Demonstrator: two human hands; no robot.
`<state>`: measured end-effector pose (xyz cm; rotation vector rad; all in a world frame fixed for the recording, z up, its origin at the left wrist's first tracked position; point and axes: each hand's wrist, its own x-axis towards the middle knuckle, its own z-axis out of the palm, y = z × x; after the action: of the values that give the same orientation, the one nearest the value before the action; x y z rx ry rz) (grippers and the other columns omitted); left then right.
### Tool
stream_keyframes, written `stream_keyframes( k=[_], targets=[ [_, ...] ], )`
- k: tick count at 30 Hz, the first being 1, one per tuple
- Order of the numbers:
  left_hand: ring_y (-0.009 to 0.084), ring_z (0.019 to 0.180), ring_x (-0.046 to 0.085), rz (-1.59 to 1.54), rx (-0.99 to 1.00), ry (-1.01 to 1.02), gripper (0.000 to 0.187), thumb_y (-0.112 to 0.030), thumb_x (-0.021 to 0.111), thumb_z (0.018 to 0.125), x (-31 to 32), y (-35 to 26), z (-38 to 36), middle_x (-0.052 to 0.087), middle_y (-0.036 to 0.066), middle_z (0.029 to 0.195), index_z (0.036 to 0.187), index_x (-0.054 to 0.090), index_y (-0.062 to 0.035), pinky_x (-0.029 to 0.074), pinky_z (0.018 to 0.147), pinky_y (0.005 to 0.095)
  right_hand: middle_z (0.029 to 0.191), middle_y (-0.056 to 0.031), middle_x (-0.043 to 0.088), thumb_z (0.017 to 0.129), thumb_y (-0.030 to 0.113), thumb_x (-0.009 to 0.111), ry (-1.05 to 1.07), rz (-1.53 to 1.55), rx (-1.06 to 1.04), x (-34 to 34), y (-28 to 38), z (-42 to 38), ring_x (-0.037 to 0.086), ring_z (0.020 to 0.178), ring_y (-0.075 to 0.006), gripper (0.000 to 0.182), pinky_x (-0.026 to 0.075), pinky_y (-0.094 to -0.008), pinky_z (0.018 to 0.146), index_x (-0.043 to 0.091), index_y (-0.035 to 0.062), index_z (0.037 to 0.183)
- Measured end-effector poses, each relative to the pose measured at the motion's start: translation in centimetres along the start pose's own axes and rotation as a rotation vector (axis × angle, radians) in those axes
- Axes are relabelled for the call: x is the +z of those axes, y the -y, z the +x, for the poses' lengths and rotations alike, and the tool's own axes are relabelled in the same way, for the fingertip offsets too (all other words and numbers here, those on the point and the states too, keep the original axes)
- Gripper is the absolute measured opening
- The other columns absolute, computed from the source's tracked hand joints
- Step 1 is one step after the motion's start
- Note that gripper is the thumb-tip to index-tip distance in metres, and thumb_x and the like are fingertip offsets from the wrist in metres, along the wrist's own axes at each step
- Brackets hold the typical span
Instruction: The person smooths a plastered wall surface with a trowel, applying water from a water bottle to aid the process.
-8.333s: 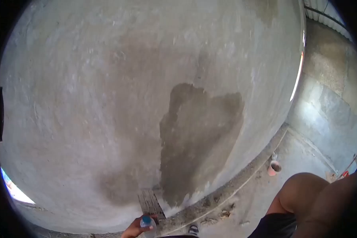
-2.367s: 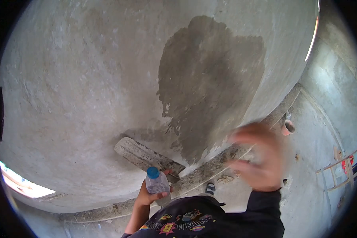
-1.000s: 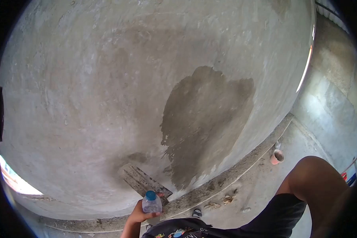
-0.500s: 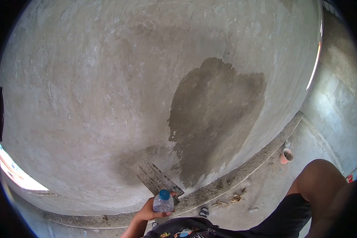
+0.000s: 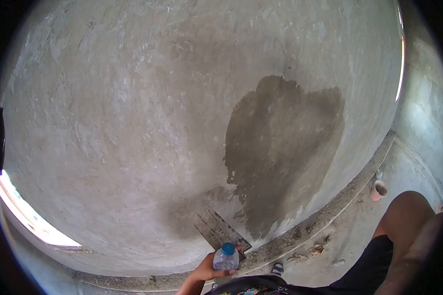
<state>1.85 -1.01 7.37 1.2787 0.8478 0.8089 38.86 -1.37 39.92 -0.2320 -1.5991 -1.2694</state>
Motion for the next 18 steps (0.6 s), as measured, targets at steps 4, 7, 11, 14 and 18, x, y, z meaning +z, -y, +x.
stream_keyframes(
  k=[4, 7, 11, 14, 18],
  targets=[
    [0.0173, 0.113, 0.053, -0.112, -0.013, 0.048, 0.073, -0.018, 0.078, 0.074, 0.1, 0.3, 0.3, 0.057, 0.008, 0.127, 0.139, 0.047, -0.004, 0.038, 0.099, 0.0314, 0.071, -0.008, 0.059, 0.08, 0.012, 0.067, 0.017, 0.018, 0.002, 0.4, 0.5, -0.2, 0.051, 0.059, -0.0217, 0.015, 0.039, -0.0355, 0.056, 0.069, 0.007, 0.094],
    [0.0168, 0.11, 0.053, 0.037, 0.127, 0.007, 0.073, -0.019, 0.079, 0.074, 0.1, 0.1, 0.6, 0.059, 0.008, 0.123, 0.138, 0.047, -0.0032, 0.039, 0.097, 0.0314, 0.07, -0.0077, 0.059, 0.08, 0.011, 0.067, 0.008, 0.029, -0.004, 0.8, 0.5, 0.0, 0.051, 0.057, -0.0212, 0.015, 0.039, -0.0354, 0.055, 0.069, 0.0072, 0.094],
    [0.0169, 0.104, 0.055, -0.048, 0.01, 0.03, 0.064, -0.026, 0.081, 0.073, -0.3, 2.7, 1.0, 0.06, 0.01, 0.114, 0.126, 0.054, -0.002, 0.041, 0.093, 0.0312, 0.068, -0.0073, 0.058, 0.079, 0.009, 0.068, -0.002, 0.101, 0.011, 2.2, 1.1, 0.3, 0.05, 0.055, -0.0207, 0.014, 0.038, -0.0352, 0.054, 0.069, 0.0074, 0.093],
    [0.0201, 0.103, 0.054, 0.081, 0.108, 0.073, 0.061, -0.03, 0.08, 0.075, 0.6, 0.8, 2.2, 0.059, 0.011, 0.109, 0.122, 0.054, 0.0003, 0.041, 0.092, 0.0326, 0.067, -0.0069, 0.058, 0.078, 0.008, 0.068, 0.065, 0.276, 0.12, 3.5, 4.5, -2.4, 0.049, 0.054, -0.0203, 0.014, 0.038, -0.035, 0.053, 0.069, 0.0076, 0.092],
    [0.0237, 0.106, 0.054, 0.183, 0.284, 0.09, 0.062, -0.031, 0.079, 0.077, 1.8, -0.9, 3.7, 0.058, 0.015, 0.112, 0.124, 0.055, 0.0001, 0.041, 0.093, 0.0354, 0.069, -0.0082, 0.059, 0.077, 0.0, 0.062, 0.488, 0.931, 0.778, 8.7, 12.4, -14.4, 0.053, 0.056, -0.0209, 0.018, 0.042, -0.0343, 0.053, 0.068, 0.0033, 0.093]
  ],
)
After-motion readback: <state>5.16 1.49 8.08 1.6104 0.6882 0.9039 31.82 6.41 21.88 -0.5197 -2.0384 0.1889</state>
